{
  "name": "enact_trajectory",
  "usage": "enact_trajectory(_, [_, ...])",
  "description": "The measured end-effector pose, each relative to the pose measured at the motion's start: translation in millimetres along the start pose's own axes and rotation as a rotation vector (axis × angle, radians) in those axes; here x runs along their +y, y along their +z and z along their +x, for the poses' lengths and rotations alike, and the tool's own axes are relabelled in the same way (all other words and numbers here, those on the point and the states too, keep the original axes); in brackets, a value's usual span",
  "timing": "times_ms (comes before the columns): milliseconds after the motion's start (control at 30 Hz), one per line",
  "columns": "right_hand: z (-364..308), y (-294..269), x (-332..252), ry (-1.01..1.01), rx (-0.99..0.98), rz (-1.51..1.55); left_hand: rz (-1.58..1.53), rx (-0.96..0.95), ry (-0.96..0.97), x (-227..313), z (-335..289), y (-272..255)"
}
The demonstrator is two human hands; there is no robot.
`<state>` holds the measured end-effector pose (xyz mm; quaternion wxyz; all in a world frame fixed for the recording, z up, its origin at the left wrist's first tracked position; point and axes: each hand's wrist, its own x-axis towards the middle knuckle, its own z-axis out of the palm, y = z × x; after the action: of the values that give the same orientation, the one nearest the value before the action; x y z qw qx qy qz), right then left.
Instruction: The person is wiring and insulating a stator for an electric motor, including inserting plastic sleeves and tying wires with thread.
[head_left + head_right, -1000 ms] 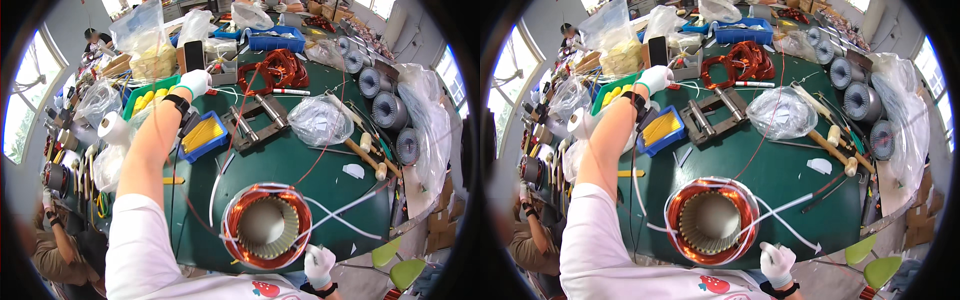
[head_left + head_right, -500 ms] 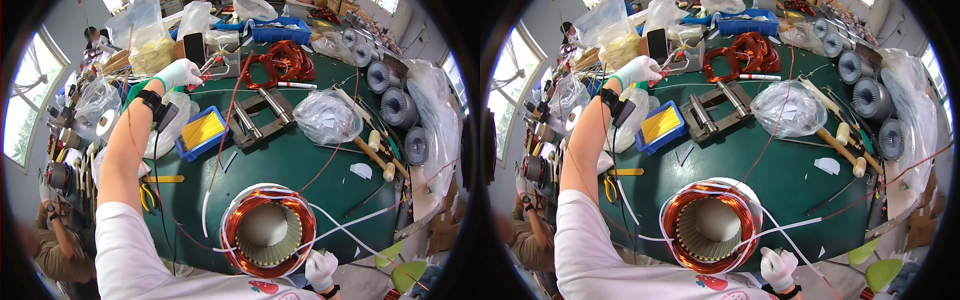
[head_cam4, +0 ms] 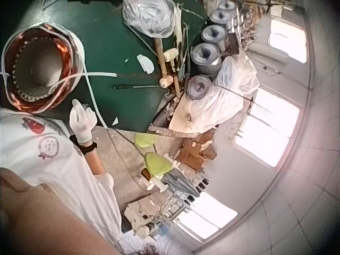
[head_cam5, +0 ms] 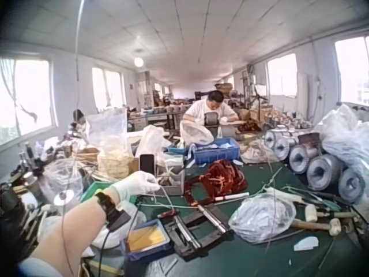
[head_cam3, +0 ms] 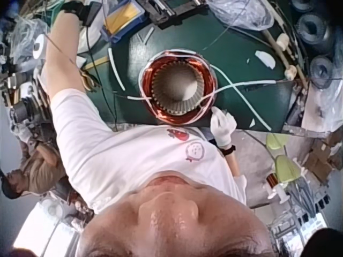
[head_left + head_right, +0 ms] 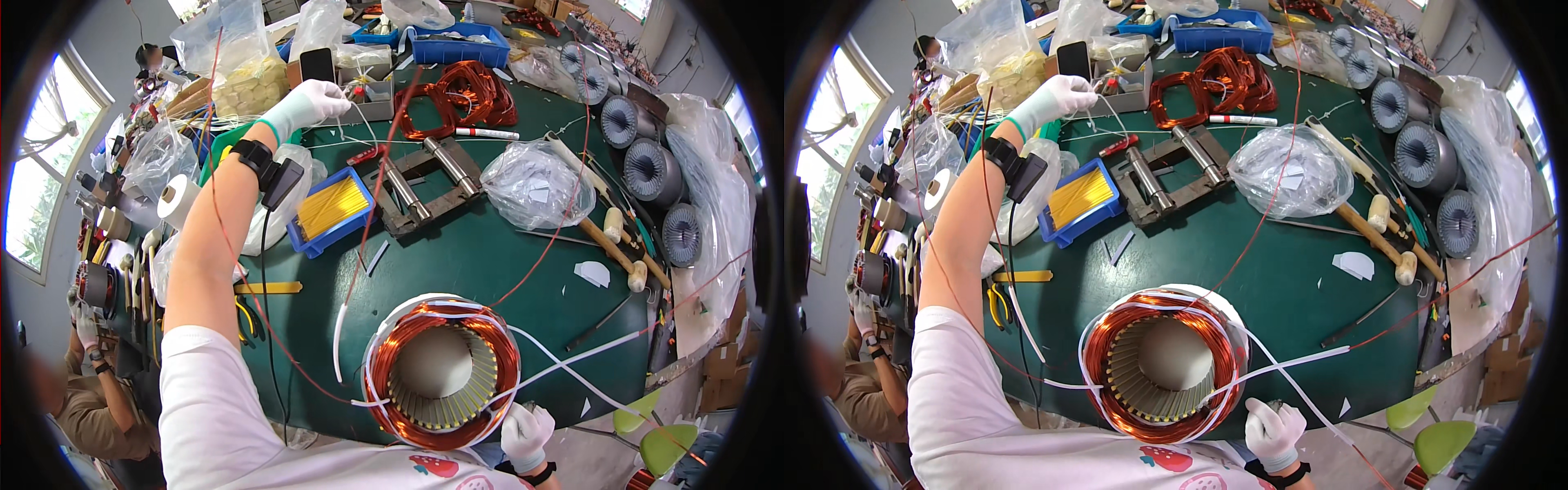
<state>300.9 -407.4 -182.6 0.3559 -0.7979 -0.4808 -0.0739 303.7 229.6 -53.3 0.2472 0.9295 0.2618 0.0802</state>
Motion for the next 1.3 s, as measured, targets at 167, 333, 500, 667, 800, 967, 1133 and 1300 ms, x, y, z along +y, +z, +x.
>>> enact_trajectory(167, [2.5,-1.0,-2.6,0.008,-0.013,0.079,-0.396,0.117,0.03,37.0,-25.8,-30.4])
enact_trajectory(333, [5.7,-0.8,-5.4,0.025,-0.062,0.142,-0.548,0.193,0.148,60.6,-82.8,-82.7])
enact_trajectory(500, [-4.9,-21.6,-18.7,0.212,0.053,0.358,-0.575,0.242,0.524,96.3,-145.4,-84.8])
enact_trajectory(667, [-9.3,13.4,-77.2,0.029,-0.433,1.049,-1.345,-0.321,0.631,228.0,-94.5,115.7])
enact_trajectory(800, [-30.3,46.7,-117.7,0.195,-0.831,1.57,-1.433,-0.836,0.63,385.4,-169.5,290.5])
enact_trajectory(967, [-73.5,35.9,-122.9,0.69,-0.792,2.155,-1.286,-1.022,0.522,387.4,-268.8,330.5])
enact_trajectory(1133, [-104.6,29.6,-111.7,0.811,-0.494,2.638,-1.133,-1.016,0.415,348.1,-339.7,314.9])
enact_trajectory(1300, [-116.2,30.0,-71.2,0.615,-0.185,2.563,-1.009,-0.92,0.354,324.2,-386.7,288.8])
